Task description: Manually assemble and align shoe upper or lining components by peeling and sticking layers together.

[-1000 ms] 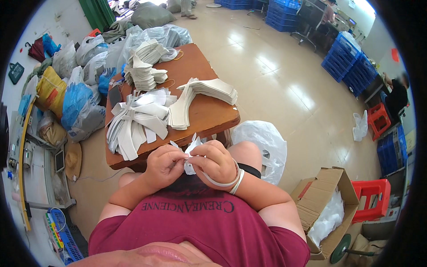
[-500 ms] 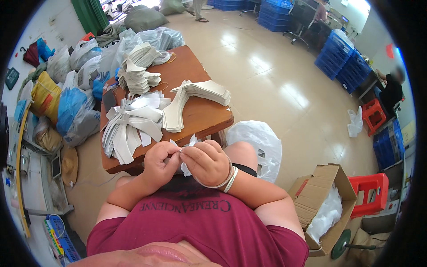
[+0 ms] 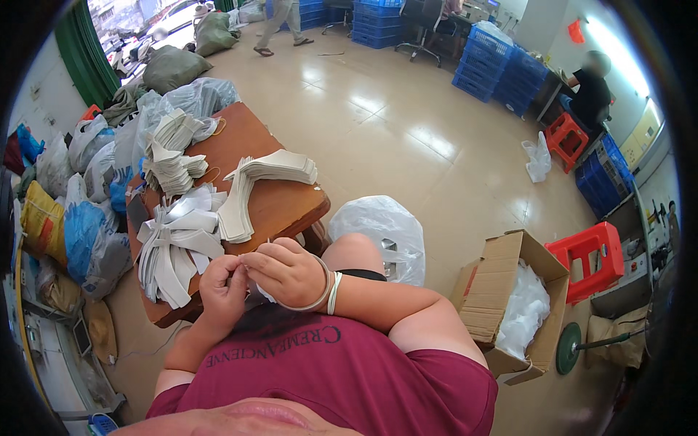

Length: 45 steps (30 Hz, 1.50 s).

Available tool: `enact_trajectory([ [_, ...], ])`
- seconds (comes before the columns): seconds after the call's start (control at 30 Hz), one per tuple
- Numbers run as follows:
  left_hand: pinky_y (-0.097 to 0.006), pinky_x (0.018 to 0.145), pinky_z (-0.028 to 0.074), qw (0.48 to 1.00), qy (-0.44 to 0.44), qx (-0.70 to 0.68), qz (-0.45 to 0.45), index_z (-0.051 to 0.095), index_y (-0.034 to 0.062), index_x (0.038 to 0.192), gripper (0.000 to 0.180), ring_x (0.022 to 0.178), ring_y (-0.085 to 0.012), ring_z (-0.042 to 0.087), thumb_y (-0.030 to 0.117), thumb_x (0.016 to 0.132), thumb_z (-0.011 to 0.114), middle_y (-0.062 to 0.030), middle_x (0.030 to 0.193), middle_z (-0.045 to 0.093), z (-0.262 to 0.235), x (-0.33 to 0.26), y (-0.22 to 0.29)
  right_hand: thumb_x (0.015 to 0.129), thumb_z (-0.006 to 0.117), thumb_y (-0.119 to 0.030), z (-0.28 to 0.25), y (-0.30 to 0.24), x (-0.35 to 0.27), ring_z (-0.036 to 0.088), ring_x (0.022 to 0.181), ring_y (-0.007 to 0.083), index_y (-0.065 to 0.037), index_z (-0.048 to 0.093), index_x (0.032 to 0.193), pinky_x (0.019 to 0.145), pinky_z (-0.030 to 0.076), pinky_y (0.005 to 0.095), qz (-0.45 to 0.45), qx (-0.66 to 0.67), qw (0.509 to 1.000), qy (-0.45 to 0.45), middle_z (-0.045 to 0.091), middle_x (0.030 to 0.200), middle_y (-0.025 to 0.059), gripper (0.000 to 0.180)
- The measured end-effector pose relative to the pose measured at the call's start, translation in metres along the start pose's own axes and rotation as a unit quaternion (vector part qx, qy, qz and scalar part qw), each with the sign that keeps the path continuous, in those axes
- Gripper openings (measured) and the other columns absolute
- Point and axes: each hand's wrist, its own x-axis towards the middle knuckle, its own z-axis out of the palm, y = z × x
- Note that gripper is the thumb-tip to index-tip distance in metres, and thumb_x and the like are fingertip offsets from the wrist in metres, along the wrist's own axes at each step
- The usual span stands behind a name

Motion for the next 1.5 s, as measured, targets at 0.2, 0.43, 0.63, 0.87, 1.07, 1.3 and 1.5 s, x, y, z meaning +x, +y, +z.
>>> enact_trajectory([
  [0.2, -0.031, 0.061, 0.047, 1.0, 0.003, -0.004, -0.007, 0.064, -0.0007, 0.09, 0.005, 0.066, -0.0233, 0.06, 0.002, 0.086, 0.064, -0.0129, 0.078, 0.063, 0.003, -0.001, 0.001, 0.066, 0.069, -0.007, 0.001, 0.005, -0.005, 0.059, 0.089, 0.0236, 0.002, 0.066, 0.091, 0.074, 0.046, 0.0363, -0.038, -0.064, 0.996, 0.053, 0.06, 0.102, 0.0104, 0.027],
  [0.43, -0.033, 0.062, 0.048, 1.0, -0.006, -0.018, -0.017, 0.064, -0.0003, 0.09, 0.005, 0.068, -0.0253, 0.061, 0.003, 0.086, 0.064, -0.0135, 0.077, 0.062, 0.006, -0.001, -0.007, 0.067, 0.067, -0.009, -0.001, 0.008, 0.0, 0.059, 0.092, 0.0227, 0.001, 0.066, 0.09, 0.077, 0.046, 0.0358, -0.035, -0.042, 0.999, 0.002, 0.061, 0.099, 0.0088, 0.025],
  [0.63, -0.033, 0.062, 0.047, 1.0, 0.017, -0.005, -0.019, 0.063, -0.0002, 0.088, 0.004, 0.067, -0.0256, 0.061, 0.004, 0.087, 0.064, -0.0134, 0.077, 0.062, 0.006, -0.007, -0.008, 0.068, 0.064, -0.012, -0.004, 0.008, 0.006, 0.06, 0.093, 0.0204, -0.002, 0.064, 0.086, 0.08, 0.046, 0.034, -0.019, -0.027, 0.999, -0.043, 0.063, 0.107, 0.0091, 0.021],
  [0.87, -0.031, 0.059, 0.047, 0.996, 0.023, -0.032, -0.075, 0.064, -0.0008, 0.091, 0.007, 0.064, -0.0201, 0.06, 0.006, 0.09, 0.063, -0.011, 0.077, 0.062, 0.005, -0.007, -0.012, 0.068, 0.063, -0.011, -0.003, 0.007, 0.005, 0.06, 0.096, 0.0234, -0.001, 0.063, 0.088, 0.082, 0.046, 0.0363, -0.002, -0.007, 0.997, -0.083, 0.062, 0.118, 0.0124, 0.022],
  [1.07, -0.025, 0.059, 0.047, 0.989, 0.027, -0.094, -0.11, 0.064, -0.0016, 0.099, 0.014, 0.065, -0.0108, 0.059, 0.011, 0.095, 0.061, -0.0049, 0.078, 0.062, 0.007, -0.002, -0.012, 0.066, 0.065, -0.002, -0.006, 0.009, 0.003, 0.06, 0.105, 0.0279, -0.005, 0.064, 0.093, 0.084, 0.046, 0.0384, 0.039, 0.021, 0.994, -0.105, 0.06, 0.127, 0.0167, 0.027],
  [1.3, -0.023, 0.061, 0.046, 0.9, 0.0, -0.297, -0.319, 0.061, 0.0002, 0.097, 0.018, 0.068, -0.0085, 0.058, 0.017, 0.099, 0.056, -0.0035, 0.08, 0.062, 0.003, 0.002, -0.015, 0.075, 0.064, -0.01, -0.012, 0.016, 0.007, 0.059, 0.11, 0.0295, -0.005, 0.058, 0.088, 0.092, 0.045, 0.0423, 0.017, 0.06, 0.992, -0.113, 0.062, 0.122, 0.0133, 0.016],
  [1.5, -0.024, 0.061, 0.048, 0.885, 0.047, -0.334, -0.32, 0.059, 0.0026, 0.097, 0.016, 0.066, -0.0092, 0.057, 0.018, 0.099, 0.055, -0.0042, 0.082, 0.062, 0.003, 0.003, -0.024, 0.078, 0.062, -0.003, -0.007, 0.016, -0.002, 0.061, 0.11, 0.0314, -0.005, 0.053, 0.088, 0.094, 0.047, 0.045, -0.053, 0.119, 0.986, -0.106, 0.065, 0.11, 0.0139, 0.013],
])
